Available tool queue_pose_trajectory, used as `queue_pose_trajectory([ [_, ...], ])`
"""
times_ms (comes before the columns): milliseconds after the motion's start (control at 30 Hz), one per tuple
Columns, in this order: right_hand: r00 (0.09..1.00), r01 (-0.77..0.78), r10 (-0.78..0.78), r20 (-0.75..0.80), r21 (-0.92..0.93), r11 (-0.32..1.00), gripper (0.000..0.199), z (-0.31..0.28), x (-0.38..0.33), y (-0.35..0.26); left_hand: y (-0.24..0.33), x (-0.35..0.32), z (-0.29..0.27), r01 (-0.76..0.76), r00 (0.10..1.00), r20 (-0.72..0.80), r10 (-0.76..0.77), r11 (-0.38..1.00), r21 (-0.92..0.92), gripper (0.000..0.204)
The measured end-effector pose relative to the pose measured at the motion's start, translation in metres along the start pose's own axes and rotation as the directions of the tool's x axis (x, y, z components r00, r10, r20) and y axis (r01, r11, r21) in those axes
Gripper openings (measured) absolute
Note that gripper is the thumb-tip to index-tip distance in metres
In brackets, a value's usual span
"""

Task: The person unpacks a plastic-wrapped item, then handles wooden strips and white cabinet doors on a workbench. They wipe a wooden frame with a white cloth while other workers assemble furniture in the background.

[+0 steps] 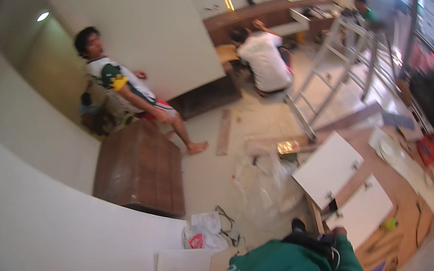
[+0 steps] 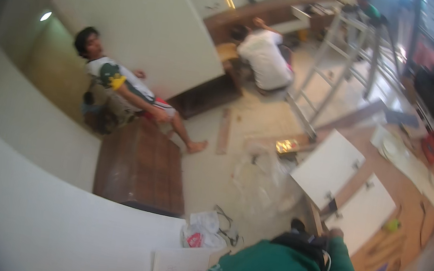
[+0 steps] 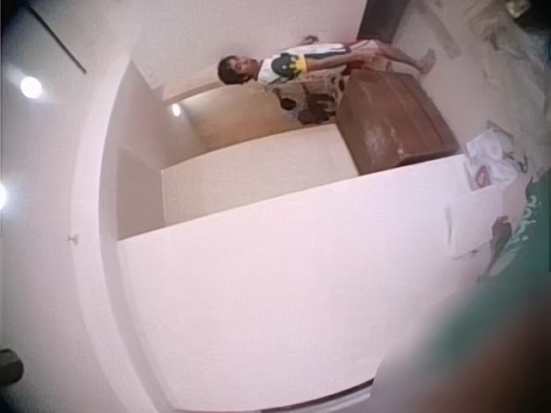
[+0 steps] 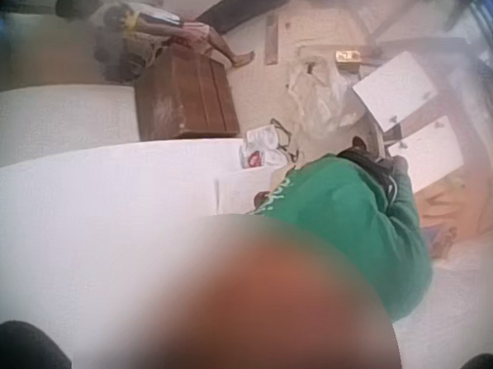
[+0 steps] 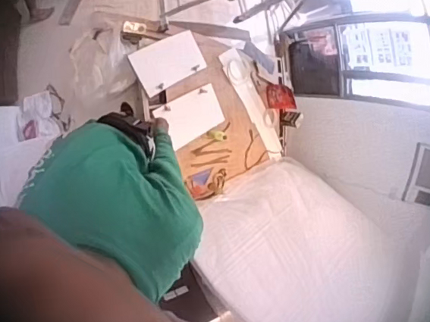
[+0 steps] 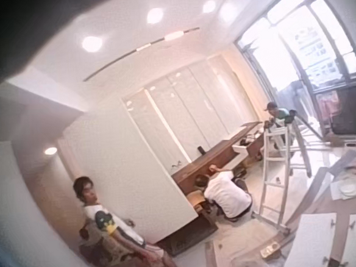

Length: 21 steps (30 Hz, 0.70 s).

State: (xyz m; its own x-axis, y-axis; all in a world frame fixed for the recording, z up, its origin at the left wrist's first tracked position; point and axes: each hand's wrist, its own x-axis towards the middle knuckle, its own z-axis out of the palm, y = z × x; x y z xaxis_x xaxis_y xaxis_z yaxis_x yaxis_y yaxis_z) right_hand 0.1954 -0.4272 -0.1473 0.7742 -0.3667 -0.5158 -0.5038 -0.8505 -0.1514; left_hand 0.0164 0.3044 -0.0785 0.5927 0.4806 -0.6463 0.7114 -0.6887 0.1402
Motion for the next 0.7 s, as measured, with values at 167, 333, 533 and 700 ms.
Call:
queue_pose_trajectory([
  [167, 0.988, -0.069, 0.048, 0.147, 0.141, 0.988, 0.053, -0.070, -0.144, -0.030, -0.015, 0.001, -0.007, -0.068, 0.995, 0.065, 0.078, 0.986, -0.150, 0.036],
  [333, 0.927, -0.364, 0.372, 0.040, 0.331, 0.871, 0.048, -0.010, -0.243, 0.014, -0.014, 0.033, -0.010, -0.110, 0.985, 0.100, 0.139, 0.962, -0.249, 0.036],
  [533, 0.780, -0.580, 0.614, 0.123, 0.509, 0.636, 0.034, 0.067, -0.350, 0.064, 0.037, 0.066, -0.061, -0.155, 0.965, 0.155, 0.210, 0.939, -0.306, 0.037],
  [700, 0.779, -0.625, 0.528, 0.337, 0.348, 0.699, 0.033, 0.077, -0.378, 0.093, 0.101, 0.027, -0.073, -0.360, 0.929, -0.016, 0.369, 0.896, -0.260, 0.038],
])
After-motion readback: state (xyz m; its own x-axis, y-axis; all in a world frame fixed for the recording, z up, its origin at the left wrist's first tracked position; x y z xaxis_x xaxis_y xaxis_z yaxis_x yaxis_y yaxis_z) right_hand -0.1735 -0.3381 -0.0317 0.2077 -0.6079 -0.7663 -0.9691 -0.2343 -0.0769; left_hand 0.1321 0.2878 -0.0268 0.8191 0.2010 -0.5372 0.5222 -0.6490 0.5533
